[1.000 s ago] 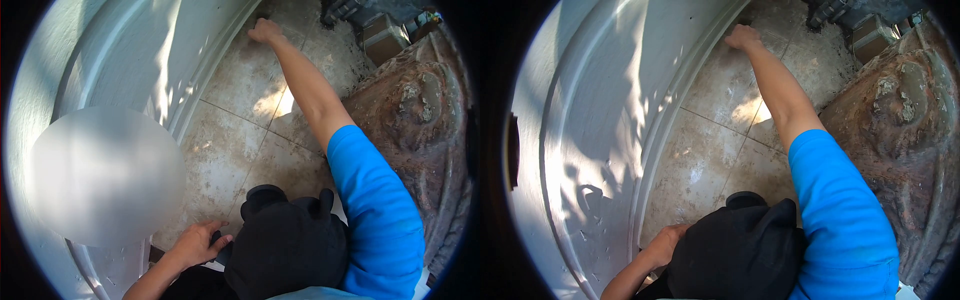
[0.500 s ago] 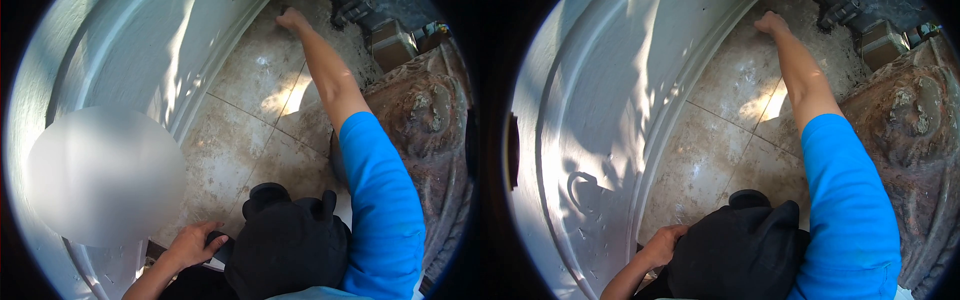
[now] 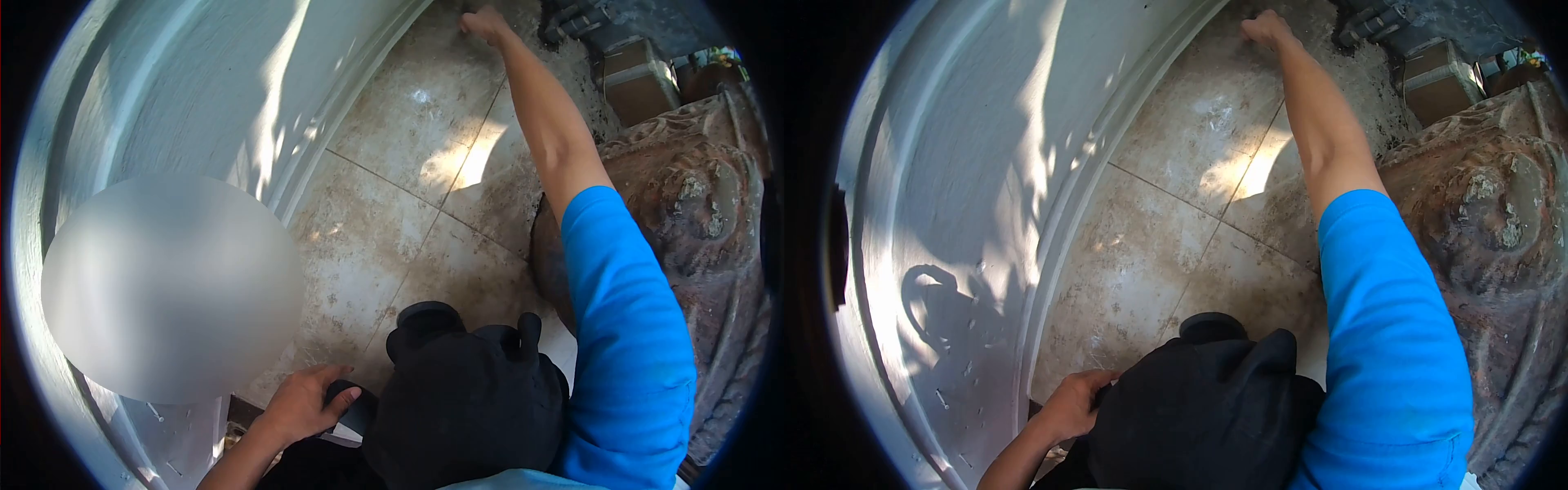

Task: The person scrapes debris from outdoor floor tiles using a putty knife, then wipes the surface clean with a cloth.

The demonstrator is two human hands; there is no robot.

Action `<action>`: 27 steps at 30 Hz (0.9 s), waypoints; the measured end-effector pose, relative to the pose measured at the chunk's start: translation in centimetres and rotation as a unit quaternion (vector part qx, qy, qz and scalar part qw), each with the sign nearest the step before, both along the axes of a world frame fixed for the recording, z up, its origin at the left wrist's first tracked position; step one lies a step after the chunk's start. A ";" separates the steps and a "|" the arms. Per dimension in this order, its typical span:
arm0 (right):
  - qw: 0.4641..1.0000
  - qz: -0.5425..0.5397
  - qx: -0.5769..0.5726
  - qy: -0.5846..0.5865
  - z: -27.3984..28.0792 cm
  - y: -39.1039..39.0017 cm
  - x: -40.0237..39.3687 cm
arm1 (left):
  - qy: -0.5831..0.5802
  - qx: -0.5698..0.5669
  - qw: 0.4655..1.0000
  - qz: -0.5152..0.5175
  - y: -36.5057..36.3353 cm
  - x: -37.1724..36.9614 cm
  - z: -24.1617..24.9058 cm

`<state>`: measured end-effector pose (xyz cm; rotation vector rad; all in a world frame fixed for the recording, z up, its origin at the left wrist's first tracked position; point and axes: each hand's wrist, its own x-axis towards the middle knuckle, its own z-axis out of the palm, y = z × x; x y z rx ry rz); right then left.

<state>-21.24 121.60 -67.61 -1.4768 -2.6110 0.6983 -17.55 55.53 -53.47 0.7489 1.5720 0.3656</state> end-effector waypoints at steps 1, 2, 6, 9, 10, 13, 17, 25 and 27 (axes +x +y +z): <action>1.000 -0.002 -0.013 -0.015 0.8 -0.3 0.3 | -0.020 -0.003 1.000 0.016 -0.4 0.2 -0.2; 0.999 -0.002 -0.023 -0.029 1.9 -0.8 0.5 | -0.039 -0.003 0.999 0.033 -0.4 0.3 -0.5; 0.997 0.016 0.003 -0.072 3.3 -2.5 1.4 | -0.016 -0.011 1.000 0.002 0.4 0.0 0.2; 0.997 -0.022 -0.057 -0.054 2.7 -0.9 1.4 | 0.001 -0.008 1.000 -0.018 0.7 -0.2 0.2; 0.998 -0.020 -0.049 -0.042 2.5 -0.8 1.6 | 0.005 -0.003 1.000 -0.023 0.8 -0.1 0.0; 0.999 -0.006 -0.017 -0.028 2.4 -1.2 2.0 | 0.000 -0.004 1.000 -0.021 1.2 -0.2 0.1; 1.000 0.015 0.012 -0.021 1.5 -0.9 2.1 | -0.010 -0.033 0.999 -0.017 1.4 -0.2 0.4; 0.999 0.003 -0.013 -0.039 2.6 -2.1 1.7 | -0.011 -0.016 1.000 -0.012 1.6 -0.1 0.4; 0.999 -0.004 0.032 0.034 0.4 -0.6 2.1 | -0.007 -0.005 1.000 -0.016 1.5 0.0 0.2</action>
